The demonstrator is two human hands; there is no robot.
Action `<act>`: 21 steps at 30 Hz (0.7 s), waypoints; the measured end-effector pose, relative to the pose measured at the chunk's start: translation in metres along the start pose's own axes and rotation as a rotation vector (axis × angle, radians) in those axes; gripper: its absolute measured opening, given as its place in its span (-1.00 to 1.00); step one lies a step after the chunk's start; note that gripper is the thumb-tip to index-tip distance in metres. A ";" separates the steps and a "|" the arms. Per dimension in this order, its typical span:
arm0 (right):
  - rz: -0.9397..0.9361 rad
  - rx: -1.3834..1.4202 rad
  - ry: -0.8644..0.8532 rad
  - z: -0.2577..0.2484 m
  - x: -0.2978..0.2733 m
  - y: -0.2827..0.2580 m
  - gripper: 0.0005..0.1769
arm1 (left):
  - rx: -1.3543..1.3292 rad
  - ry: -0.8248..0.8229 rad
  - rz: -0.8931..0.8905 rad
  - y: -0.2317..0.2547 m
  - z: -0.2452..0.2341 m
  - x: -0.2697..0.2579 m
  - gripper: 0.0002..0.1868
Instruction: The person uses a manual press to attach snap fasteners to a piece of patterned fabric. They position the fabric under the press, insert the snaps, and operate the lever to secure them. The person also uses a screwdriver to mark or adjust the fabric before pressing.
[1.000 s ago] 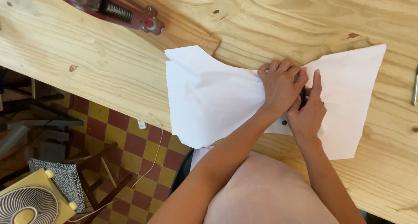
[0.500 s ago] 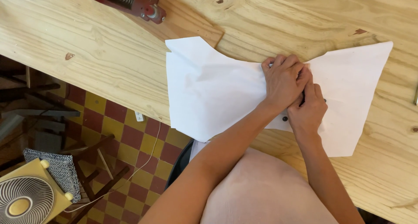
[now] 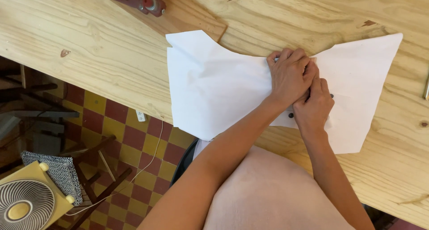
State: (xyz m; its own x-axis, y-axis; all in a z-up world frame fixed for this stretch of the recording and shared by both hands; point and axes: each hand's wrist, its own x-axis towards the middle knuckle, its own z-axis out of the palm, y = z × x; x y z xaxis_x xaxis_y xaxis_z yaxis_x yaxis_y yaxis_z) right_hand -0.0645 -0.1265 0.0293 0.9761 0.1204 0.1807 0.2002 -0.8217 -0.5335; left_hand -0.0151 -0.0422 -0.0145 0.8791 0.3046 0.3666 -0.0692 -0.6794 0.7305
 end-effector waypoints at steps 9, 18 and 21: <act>0.099 0.167 -0.061 -0.008 -0.013 0.002 -0.14 | 0.030 0.053 -0.017 0.003 -0.003 0.000 -0.75; -0.054 0.030 0.000 0.001 -0.006 0.012 -0.32 | 0.016 0.140 -0.025 0.000 0.004 -0.001 -0.76; -0.079 0.021 -0.027 -0.005 0.000 0.005 -0.42 | -0.023 0.142 -0.026 0.003 0.002 0.002 -0.74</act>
State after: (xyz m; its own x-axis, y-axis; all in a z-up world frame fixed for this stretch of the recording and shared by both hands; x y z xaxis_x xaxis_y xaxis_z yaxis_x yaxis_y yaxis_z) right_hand -0.0642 -0.1333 0.0305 0.9591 0.1999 0.2007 0.2783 -0.7970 -0.5361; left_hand -0.0129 -0.0456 -0.0129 0.8052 0.4146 0.4240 -0.0596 -0.6548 0.7534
